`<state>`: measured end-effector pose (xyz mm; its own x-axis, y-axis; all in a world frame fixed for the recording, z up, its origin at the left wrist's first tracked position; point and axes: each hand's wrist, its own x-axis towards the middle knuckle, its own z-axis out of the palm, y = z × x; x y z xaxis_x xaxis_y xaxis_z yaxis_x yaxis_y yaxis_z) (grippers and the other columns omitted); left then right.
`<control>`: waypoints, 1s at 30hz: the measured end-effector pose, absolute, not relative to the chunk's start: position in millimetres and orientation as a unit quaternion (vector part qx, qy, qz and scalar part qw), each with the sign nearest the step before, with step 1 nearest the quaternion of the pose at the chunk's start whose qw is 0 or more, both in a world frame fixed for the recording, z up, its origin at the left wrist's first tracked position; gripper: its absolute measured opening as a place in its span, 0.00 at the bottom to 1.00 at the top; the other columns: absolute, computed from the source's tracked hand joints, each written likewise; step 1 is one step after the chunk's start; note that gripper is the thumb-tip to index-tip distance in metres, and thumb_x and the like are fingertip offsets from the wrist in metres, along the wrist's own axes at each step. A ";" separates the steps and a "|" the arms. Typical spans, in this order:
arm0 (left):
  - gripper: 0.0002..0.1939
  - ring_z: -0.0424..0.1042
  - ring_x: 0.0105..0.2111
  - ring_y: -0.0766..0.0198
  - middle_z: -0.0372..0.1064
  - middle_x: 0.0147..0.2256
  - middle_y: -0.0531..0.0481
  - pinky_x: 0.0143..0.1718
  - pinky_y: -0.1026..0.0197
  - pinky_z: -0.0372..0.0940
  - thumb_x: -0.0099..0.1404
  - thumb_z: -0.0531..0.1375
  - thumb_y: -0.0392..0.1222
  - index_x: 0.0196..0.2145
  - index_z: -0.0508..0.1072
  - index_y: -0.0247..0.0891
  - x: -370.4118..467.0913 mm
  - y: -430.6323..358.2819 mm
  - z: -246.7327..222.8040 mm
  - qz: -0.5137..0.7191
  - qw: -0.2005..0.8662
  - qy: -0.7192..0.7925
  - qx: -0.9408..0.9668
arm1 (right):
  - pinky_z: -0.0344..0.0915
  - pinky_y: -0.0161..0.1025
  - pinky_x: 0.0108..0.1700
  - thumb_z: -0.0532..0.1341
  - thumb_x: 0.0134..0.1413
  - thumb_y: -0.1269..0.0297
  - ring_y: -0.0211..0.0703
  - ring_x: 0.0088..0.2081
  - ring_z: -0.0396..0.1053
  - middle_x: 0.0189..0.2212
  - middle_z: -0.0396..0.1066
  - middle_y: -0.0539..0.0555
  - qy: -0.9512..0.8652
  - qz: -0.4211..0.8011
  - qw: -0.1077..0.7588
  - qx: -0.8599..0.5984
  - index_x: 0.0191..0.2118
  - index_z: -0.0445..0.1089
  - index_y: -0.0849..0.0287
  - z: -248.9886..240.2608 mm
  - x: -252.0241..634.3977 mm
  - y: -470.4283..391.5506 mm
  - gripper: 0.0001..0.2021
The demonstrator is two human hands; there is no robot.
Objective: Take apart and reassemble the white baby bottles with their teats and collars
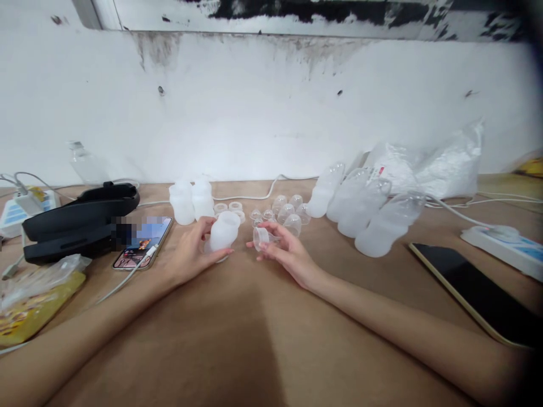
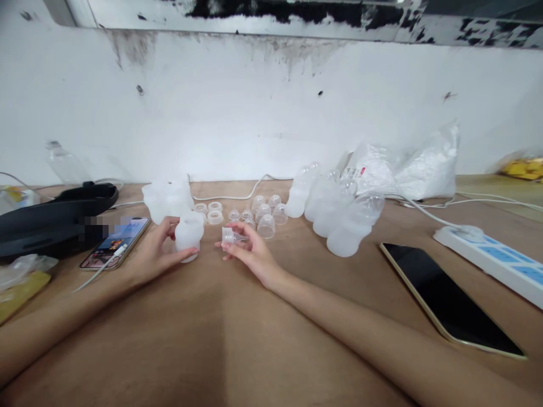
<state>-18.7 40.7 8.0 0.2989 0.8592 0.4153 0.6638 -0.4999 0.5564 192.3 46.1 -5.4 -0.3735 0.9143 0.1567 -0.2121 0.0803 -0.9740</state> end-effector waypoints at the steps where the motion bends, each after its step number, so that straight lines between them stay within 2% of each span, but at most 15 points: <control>1: 0.26 0.68 0.40 0.58 0.68 0.41 0.45 0.39 0.58 0.62 0.54 0.59 0.50 0.46 0.59 0.34 -20.9 41.9 9.0 0.326 0.114 0.480 0.807 | 0.67 0.38 0.37 0.61 0.45 0.65 0.40 0.39 0.68 0.43 0.58 0.53 -0.568 0.602 0.466 -0.312 0.41 0.61 0.54 -5.3 192.2 46.2 0.15; 6: 0.25 0.66 0.45 0.57 0.66 0.46 0.45 0.45 0.57 0.59 0.58 0.54 0.52 0.49 0.62 0.35 -23.8 44.4 10.7 0.228 0.057 0.468 0.852 | 0.67 0.37 0.36 0.62 0.44 0.65 0.38 0.37 0.68 0.45 0.60 0.53 -0.577 0.562 0.481 -0.345 0.42 0.62 0.54 -4.9 192.4 47.1 0.16; 15: 0.25 0.66 0.45 0.57 0.66 0.46 0.45 0.46 0.56 0.59 0.58 0.53 0.53 0.49 0.62 0.35 -21.3 43.9 13.1 0.228 0.062 0.489 0.840 | 0.67 0.36 0.34 0.61 0.46 0.65 0.41 0.40 0.68 0.45 0.59 0.54 -0.570 0.579 0.482 -0.327 0.42 0.61 0.54 -6.5 192.0 48.3 0.15; 22: 0.23 0.65 0.44 0.57 0.64 0.45 0.45 0.43 0.58 0.60 0.57 0.54 0.49 0.47 0.58 0.35 -23.7 40.7 5.9 0.235 0.077 0.457 0.855 | 0.66 0.39 0.39 0.63 0.41 0.68 0.36 0.35 0.67 0.44 0.60 0.51 -0.608 0.531 0.491 -0.327 0.41 0.62 0.52 -6.4 193.3 46.6 0.18; 25: 0.23 0.66 0.42 0.58 0.65 0.45 0.47 0.42 0.58 0.61 0.58 0.54 0.48 0.49 0.58 0.37 -24.8 37.3 4.3 0.219 0.100 0.431 0.869 | 0.65 0.40 0.41 0.64 0.40 0.69 0.40 0.41 0.66 0.44 0.62 0.51 -0.665 0.481 0.471 -0.322 0.40 0.63 0.51 -5.6 194.3 43.8 0.18; 30: 0.25 0.66 0.45 0.53 0.66 0.46 0.48 0.45 0.54 0.61 0.55 0.55 0.54 0.48 0.63 0.40 -29.4 39.8 8.5 0.217 0.155 0.458 0.848 | 0.65 0.40 0.42 0.62 0.42 0.71 0.43 0.48 0.62 0.46 0.63 0.52 -0.736 0.405 0.449 -0.304 0.42 0.63 0.51 -6.4 199.9 43.6 0.18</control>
